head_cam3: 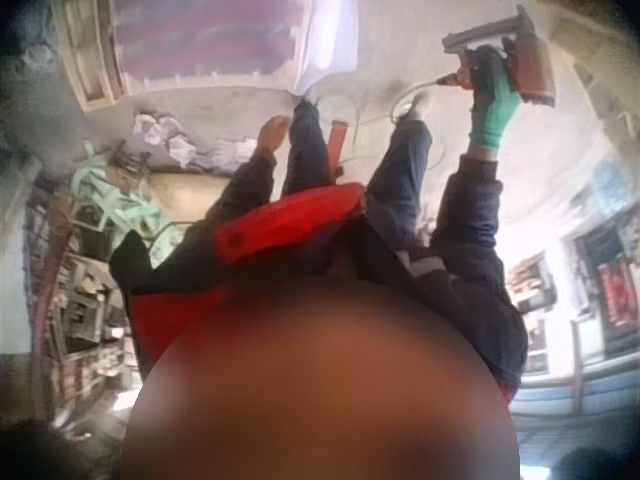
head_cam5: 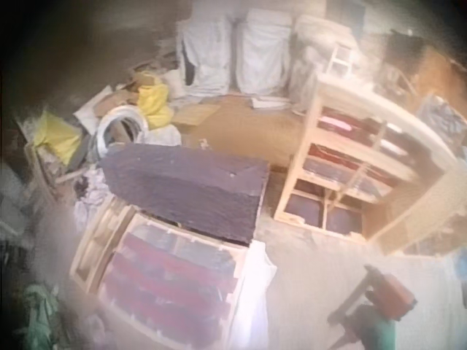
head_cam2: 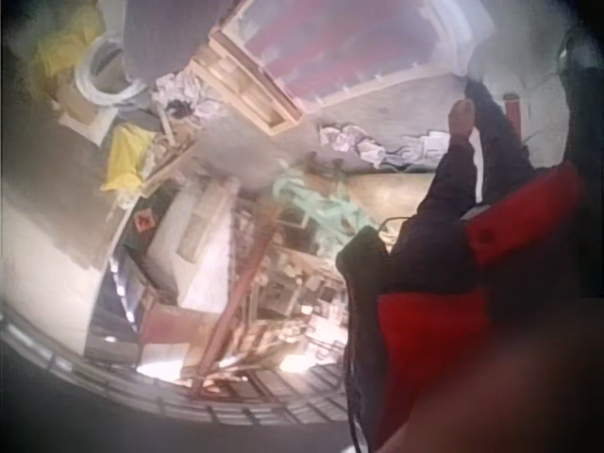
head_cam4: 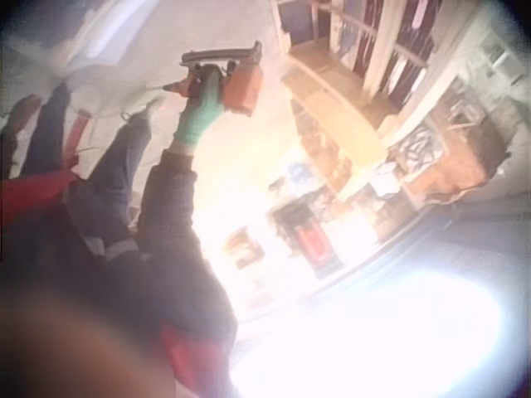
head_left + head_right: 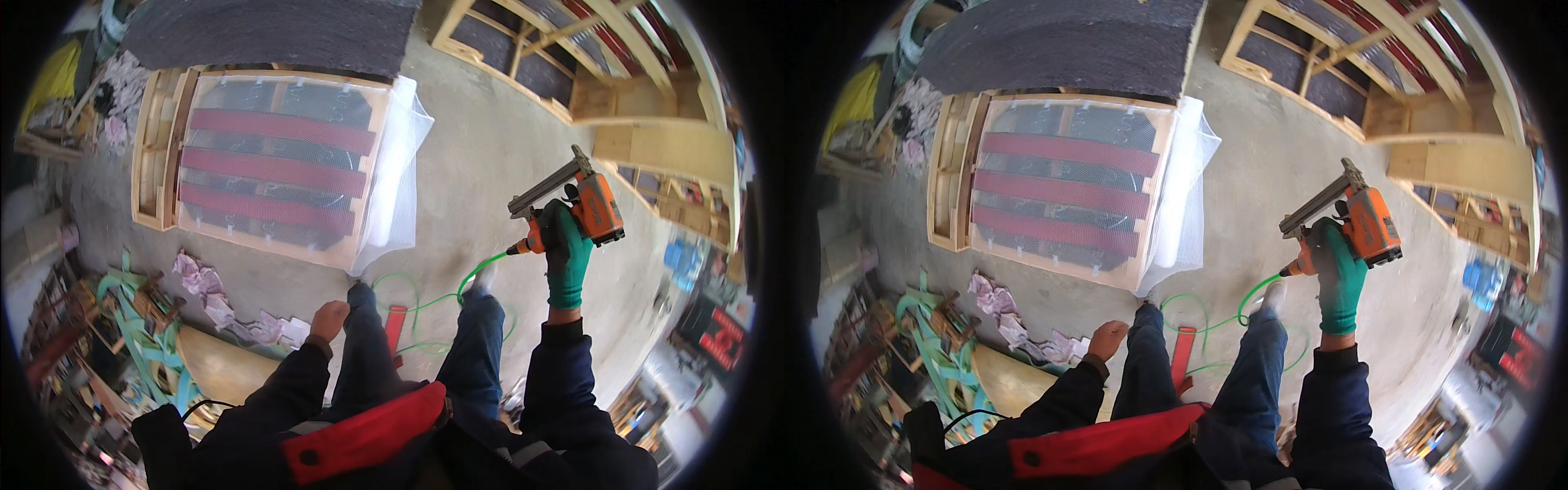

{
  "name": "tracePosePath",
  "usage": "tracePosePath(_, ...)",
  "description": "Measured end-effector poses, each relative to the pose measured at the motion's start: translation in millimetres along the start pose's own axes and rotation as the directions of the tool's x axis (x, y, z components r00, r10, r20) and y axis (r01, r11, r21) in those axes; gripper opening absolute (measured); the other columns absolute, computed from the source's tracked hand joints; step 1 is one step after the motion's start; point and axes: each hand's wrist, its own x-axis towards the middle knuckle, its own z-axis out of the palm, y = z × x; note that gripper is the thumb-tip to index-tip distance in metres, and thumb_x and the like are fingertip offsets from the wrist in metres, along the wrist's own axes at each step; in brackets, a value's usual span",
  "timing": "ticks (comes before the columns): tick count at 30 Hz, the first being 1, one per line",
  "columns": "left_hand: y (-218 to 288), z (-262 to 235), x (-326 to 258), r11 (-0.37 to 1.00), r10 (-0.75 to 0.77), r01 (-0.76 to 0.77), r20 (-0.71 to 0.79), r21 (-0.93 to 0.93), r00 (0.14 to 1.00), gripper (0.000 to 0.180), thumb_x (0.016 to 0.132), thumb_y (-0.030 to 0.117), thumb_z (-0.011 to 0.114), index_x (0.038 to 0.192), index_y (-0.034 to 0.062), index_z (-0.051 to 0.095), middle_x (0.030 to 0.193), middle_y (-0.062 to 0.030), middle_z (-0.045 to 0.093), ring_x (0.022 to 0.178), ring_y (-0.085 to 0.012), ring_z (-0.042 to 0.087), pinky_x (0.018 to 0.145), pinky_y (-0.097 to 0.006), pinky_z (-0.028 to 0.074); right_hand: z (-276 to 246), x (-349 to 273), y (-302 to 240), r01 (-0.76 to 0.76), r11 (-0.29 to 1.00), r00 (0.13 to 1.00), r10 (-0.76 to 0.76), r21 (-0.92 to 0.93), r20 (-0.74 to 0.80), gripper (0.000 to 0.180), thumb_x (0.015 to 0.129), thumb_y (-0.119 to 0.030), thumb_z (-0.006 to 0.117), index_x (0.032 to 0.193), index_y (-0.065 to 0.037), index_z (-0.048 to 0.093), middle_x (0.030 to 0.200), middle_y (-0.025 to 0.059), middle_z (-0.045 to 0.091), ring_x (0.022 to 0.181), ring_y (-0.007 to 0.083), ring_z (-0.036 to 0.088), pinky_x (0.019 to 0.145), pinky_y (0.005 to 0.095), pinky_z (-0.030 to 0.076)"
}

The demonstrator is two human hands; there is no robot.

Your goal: The person secures a white mesh fabric onto a wooden furniture frame using a pneumatic staple gun. They stretch and staple the mesh along the edges, flip the frame to work on different sides, and reload the staple gun as needed.

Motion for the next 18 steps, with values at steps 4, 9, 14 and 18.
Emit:
tracePosePath(4, 11, 29, 23, 0.988, -0.156, 0.154, -0.105, -0.019, 0.982, 0.03, 0.097, 0.033, 0.063, 0.103, 0.0081, 0.079, 0.106, -0.0136, 0.077, 0.105, -0.0373, 0.07, 0.092, -0.047, 0.055, 1, 114, 12, -0.207, 0.968, 0.947, 0.162, 0.141, 0.279, 0.014, 0.096, -0.009, 0.064, 0.102, 0.003, 0.068, 0.094, 0.0043, 0.07, 0.084, 0.015, 0.066, 0.074, 0.032, 0.054)
tracePosePath(9, 76, 123, 57, 0.92, -0.388, 0.372, -0.446, -0.126, 0.807, 0.027, 0.098, 0.03, 0.064, 0.103, 0.0071, 0.078, 0.103, -0.0166, 0.076, 0.102, -0.039, 0.07, 0.09, -0.048, 0.055, 53, 274, 73, -0.349, 0.933, 0.766, 0.233, 0.083, 0.599, 0.022, 0.096, -0.021, 0.067, 0.098, 0.001, 0.07, 0.081, 0.004, 0.067, 0.069, 0.0127, 0.064, 0.065, 0.0278, 0.052)
tracePosePath(14, 164, 214, 170, 0.987, -0.156, 0.109, -0.595, -0.114, 0.789, 0.02, 0.092, 0.02, 0.072, 0.105, 0.0052, 0.076, 0.104, -0.0174, 0.074, 0.103, -0.0384, 0.067, 0.095, -0.047, 0.053, 43, 325, 115, -0.444, 0.895, 0.602, 0.267, 0.037, 0.753, 0.026, 0.098, -0.023, 0.07, 0.108, 0.0, 0.071, 0.087, 0.0053, 0.069, 0.071, 0.0131, 0.067, 0.063, 0.0276, 0.053)
tracePosePath(18, 237, 239, 322, 0.996, -0.052, 0.088, -0.579, 0.035, 0.814, 0.043, 0.084, 0.016, 0.077, 0.125, 0.0093, 0.07, 0.134, -0.016, 0.063, 0.126, -0.0394, 0.056, 0.109, -0.051, 0.044, 52, 350, 163, -0.487, 0.874, 0.561, 0.305, 0.008, 0.77, 0.023, 0.098, -0.021, 0.069, 0.107, 0.0, 0.069, 0.09, 0.006, 0.069, 0.074, 0.0138, 0.068, 0.063, 0.028, 0.054)
